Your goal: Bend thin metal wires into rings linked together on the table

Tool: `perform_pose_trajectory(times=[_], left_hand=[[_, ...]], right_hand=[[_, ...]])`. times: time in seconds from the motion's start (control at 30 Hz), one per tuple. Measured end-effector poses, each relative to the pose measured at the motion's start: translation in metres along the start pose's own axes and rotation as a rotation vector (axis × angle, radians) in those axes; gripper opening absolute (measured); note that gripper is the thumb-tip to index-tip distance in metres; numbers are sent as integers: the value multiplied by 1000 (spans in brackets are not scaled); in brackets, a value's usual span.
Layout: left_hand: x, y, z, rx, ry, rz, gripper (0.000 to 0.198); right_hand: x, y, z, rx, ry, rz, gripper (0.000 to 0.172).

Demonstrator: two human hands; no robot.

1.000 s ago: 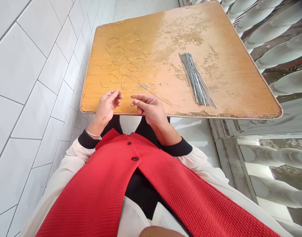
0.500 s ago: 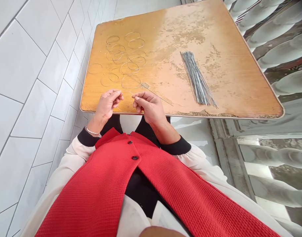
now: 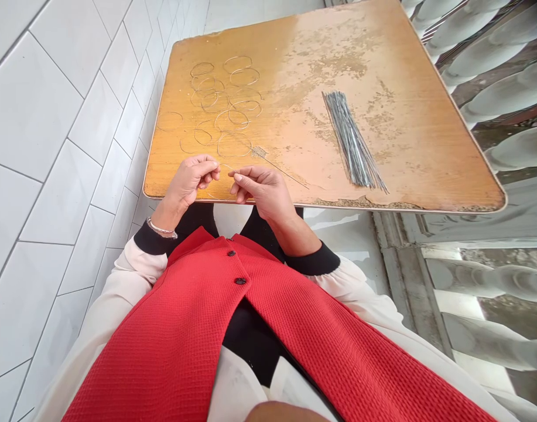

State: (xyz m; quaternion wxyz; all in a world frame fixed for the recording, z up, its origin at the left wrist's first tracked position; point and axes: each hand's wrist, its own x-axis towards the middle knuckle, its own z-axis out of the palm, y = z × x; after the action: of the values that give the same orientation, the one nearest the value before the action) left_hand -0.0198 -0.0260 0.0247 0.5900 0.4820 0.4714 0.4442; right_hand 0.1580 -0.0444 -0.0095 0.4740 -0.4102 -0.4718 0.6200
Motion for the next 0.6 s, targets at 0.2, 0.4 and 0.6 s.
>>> perform_pose_trajectory(times=[0.2, 0.4, 0.6], left_hand=[[1, 1, 7, -29, 25, 3, 24], [-9, -20, 12, -144, 64, -26, 32], [-16, -30, 10, -141, 73, -2, 7]], right_hand=[[4, 0, 4, 60, 108, 4, 29], [8, 8, 5, 245, 204, 14, 24], [7, 13, 4, 303, 217, 37, 25]])
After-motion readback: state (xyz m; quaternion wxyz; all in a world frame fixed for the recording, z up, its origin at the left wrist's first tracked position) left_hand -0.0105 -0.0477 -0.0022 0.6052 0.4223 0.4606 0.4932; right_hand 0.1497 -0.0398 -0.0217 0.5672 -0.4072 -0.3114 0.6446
